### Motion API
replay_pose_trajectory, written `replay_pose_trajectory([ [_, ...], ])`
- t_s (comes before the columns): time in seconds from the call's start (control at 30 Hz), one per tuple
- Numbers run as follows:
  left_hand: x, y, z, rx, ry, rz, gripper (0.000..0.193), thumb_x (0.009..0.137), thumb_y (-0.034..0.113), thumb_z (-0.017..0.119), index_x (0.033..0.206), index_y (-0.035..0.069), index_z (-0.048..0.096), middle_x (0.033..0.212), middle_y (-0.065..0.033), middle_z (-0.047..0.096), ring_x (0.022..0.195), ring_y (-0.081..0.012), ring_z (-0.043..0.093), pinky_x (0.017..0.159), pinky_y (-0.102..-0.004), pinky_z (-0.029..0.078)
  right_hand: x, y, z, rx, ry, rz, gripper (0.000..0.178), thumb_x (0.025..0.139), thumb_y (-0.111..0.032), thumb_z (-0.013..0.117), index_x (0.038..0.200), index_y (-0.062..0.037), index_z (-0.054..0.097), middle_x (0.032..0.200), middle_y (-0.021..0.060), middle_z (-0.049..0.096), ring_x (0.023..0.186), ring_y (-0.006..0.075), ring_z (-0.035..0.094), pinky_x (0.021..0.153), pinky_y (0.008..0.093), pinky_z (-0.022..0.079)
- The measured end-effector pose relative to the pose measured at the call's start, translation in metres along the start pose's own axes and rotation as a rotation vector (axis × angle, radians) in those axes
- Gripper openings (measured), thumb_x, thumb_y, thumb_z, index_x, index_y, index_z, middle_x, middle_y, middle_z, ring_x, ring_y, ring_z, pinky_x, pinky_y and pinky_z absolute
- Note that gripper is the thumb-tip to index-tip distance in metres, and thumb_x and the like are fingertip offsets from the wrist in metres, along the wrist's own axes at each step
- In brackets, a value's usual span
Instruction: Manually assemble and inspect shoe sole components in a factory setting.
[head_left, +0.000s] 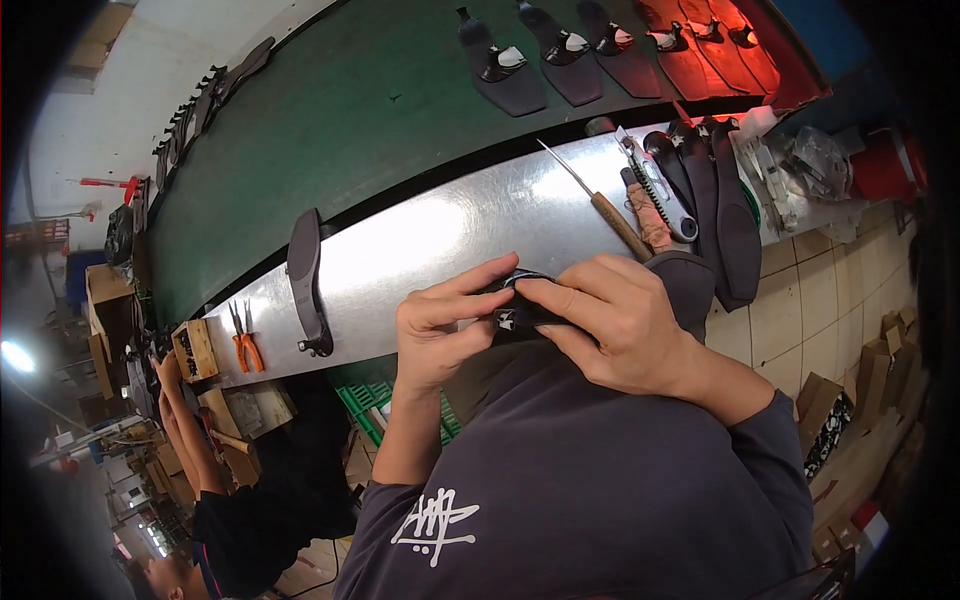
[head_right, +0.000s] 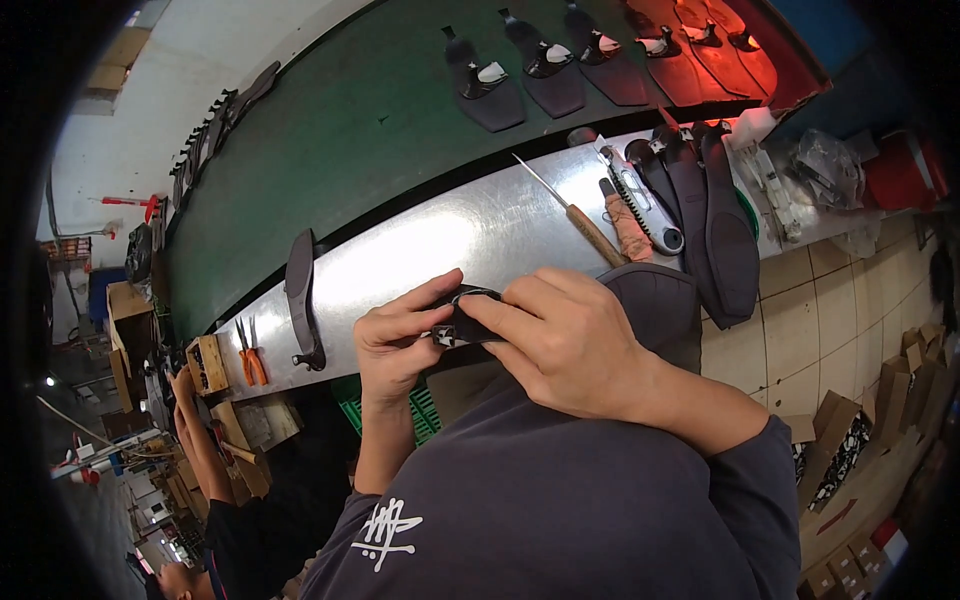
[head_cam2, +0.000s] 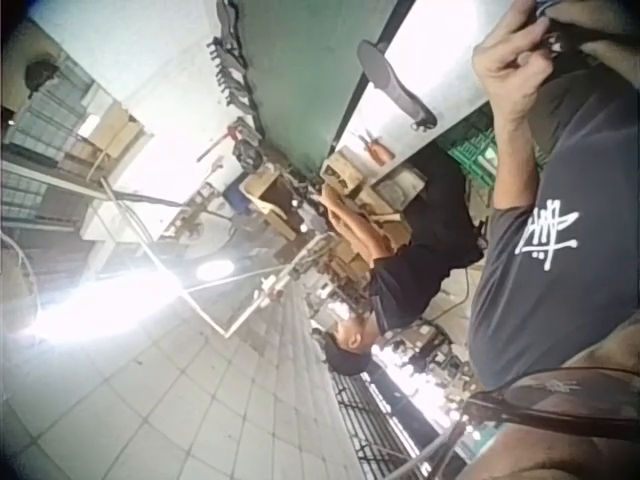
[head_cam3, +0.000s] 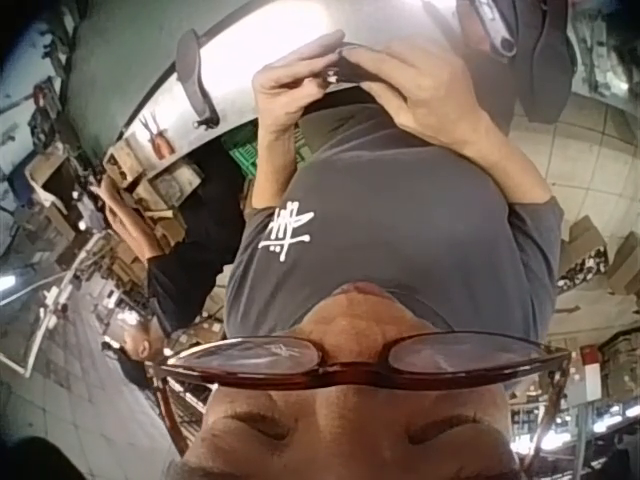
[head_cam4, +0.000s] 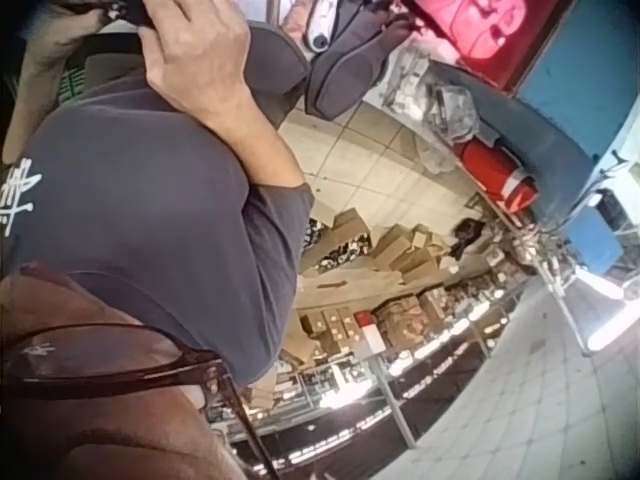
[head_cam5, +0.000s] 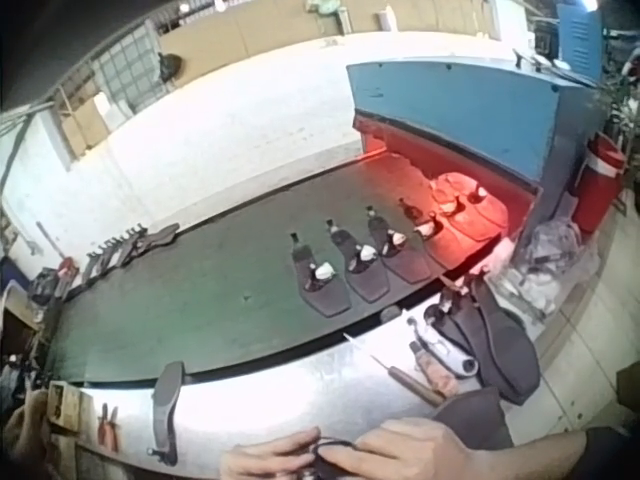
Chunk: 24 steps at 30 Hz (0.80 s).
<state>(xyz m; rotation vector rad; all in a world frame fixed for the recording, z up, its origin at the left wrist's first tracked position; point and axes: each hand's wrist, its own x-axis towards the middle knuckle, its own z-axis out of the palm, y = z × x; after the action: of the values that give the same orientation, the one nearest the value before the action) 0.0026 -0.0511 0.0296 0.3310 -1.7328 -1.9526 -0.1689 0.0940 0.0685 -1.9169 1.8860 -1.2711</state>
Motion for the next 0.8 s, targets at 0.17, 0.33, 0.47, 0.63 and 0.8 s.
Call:
replay_pose_trajectory([
  [0.17, -0.005, -0.003, 0.009, -0.041, 0.074, -0.090, 0.041, 0.077, -0.015, 0.056, 0.114, -0.002, 0.067, 0.129, -0.0220, 0.057, 0.113, -0.0238, 0.060, 0.088, -0.0292, 0.053, 0.000, 0.001, 0.002, -0.024, -0.050, 0.011, 0.039, 0.071, -0.009, 0.073, 0.109, -0.0030, 0.065, 0.080, 0.0075, 0.058, 0.072, 0.0241, 0.058, 0.063, 0.0350, 0.047],
  [0.33, -0.007, -0.002, 0.014, -0.157, 0.128, -0.302, 0.041, 0.086, -0.010, 0.048, 0.125, -0.002, 0.059, 0.135, -0.0183, 0.053, 0.111, -0.0212, 0.060, 0.075, -0.0260, 0.059, -0.004, 0.012, 0.013, 0.219, 0.025, 0.205, 0.028, 0.075, -0.009, 0.070, 0.103, -0.0070, 0.067, 0.081, 0.0086, 0.061, 0.076, 0.0266, 0.060, 0.065, 0.0379, 0.048],
  [0.47, -0.009, -0.001, 0.017, -0.145, 0.150, -0.317, 0.041, 0.087, -0.008, 0.047, 0.126, -0.001, 0.058, 0.136, -0.0174, 0.052, 0.111, -0.0207, 0.060, 0.076, -0.0265, 0.059, -0.007, 0.011, 0.013, 0.218, -0.069, 0.222, 0.021, 0.075, -0.004, 0.070, 0.095, -0.0056, 0.070, 0.079, 0.0075, 0.061, 0.073, 0.0237, 0.060, 0.064, 0.0340, 0.047],
  [0.63, -0.010, 0.001, 0.021, -0.132, 0.177, -0.340, 0.041, 0.088, -0.008, 0.047, 0.127, 0.000, 0.057, 0.136, -0.0167, 0.052, 0.112, -0.0204, 0.060, 0.077, -0.0267, 0.059, -0.006, 0.010, 0.015, 0.130, -0.036, 0.157, 0.017, 0.072, -0.005, 0.072, 0.088, -0.0090, 0.072, 0.077, 0.0071, 0.058, 0.070, 0.0231, 0.058, 0.061, 0.0333, 0.046],
  [0.8, -0.010, -0.001, 0.022, -0.146, 0.189, -0.353, 0.041, 0.086, -0.009, 0.051, 0.125, -0.001, 0.059, 0.135, -0.0151, 0.054, 0.112, -0.0191, 0.059, 0.077, -0.0261, 0.058, -0.006, 0.014, 0.016, 0.023, -0.048, 0.034, 0.019, 0.069, -0.006, 0.074, 0.088, -0.0101, 0.072, 0.078, 0.0063, 0.057, 0.070, 0.0236, 0.057, 0.061, 0.0341, 0.045],
])
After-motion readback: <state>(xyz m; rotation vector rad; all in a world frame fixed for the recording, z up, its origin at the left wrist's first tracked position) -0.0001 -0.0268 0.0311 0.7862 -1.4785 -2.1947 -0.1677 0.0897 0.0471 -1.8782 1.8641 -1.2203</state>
